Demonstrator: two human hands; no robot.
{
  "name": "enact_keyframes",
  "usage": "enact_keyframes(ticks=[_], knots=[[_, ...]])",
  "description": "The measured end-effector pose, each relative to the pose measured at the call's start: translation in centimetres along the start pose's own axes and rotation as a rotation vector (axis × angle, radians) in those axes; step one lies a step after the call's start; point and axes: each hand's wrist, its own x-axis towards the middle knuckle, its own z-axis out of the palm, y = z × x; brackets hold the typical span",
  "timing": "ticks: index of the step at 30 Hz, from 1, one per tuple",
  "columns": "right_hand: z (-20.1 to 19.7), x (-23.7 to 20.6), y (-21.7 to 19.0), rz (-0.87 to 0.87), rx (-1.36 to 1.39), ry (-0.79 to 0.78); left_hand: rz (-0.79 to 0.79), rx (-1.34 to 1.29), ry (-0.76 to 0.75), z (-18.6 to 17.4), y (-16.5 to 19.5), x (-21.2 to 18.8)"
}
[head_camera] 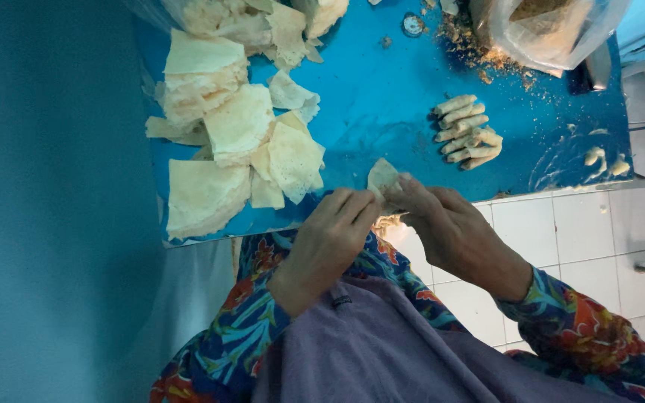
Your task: The person picks up thin flat wafer sheets one at a time from a stack on a blue work table and rolls each sheet tightly between their fingers into a small cylinder, placing the finished rolled pieces in a pile on the table. The pile of completed rolls grows as the person repeats the rolling cycle.
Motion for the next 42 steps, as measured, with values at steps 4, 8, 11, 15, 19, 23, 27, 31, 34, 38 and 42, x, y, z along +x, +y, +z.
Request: enact_keyframes(ticks=[4,8,11,15,19,23,27,31,34,38,42], knots=[[-0.6,0.4,-0.3,0.043,0.035,-0.045,0.075,0.155,0.003,0.6,-0.5,0.2],[-0.5,1.0,0.0,-0.024,-0.079,-0.043,0.013,0.171,0.014,0.9,-0.4,0.5],[-0.6,1.2,0.3,-0.044,-0.071,-0.048,0.016,0.142,-0.001,0.7,-0.2,0.4],[-0.7,0.9,0.6,0.049,0.15,-0.041,0.006,-0.021,0.03,0.1,0.0,0.2],[-0.1,0.2,0.7,0.159,0.222,0.024,-0.001,-0.008,-0.036,-0.2,-0.3,0.3],[0.8,-0.3,1.3,0.167,0.249,0.056,0.02,-0.027,-0.049,-0.4,-0.7,0.4],[1.2,-0.5,1.4,-0.035,-0.057,0.049,0.18,0.128,-0.049,-0.5,-1.4,0.6],[0.6,-0.3,0.7,-0.04,-0.065,0.008,0.275,0.273,-0.028,-0.2,-1.9,0.8],[0.1,0.0,0.1,-0.037,-0.022,0.016,0.211,0.278,-0.005,0.4,-1.7,1.0],[-0.2,1.4,0.1,-0.089,-0.122,0.013,0.031,0.211,-0.022,1.3,-1.0,1.8],[-0.9,3.3,0.1,0.034,-0.049,-0.078,-0.099,0.117,-0.019,1.2,-0.5,2.1]])
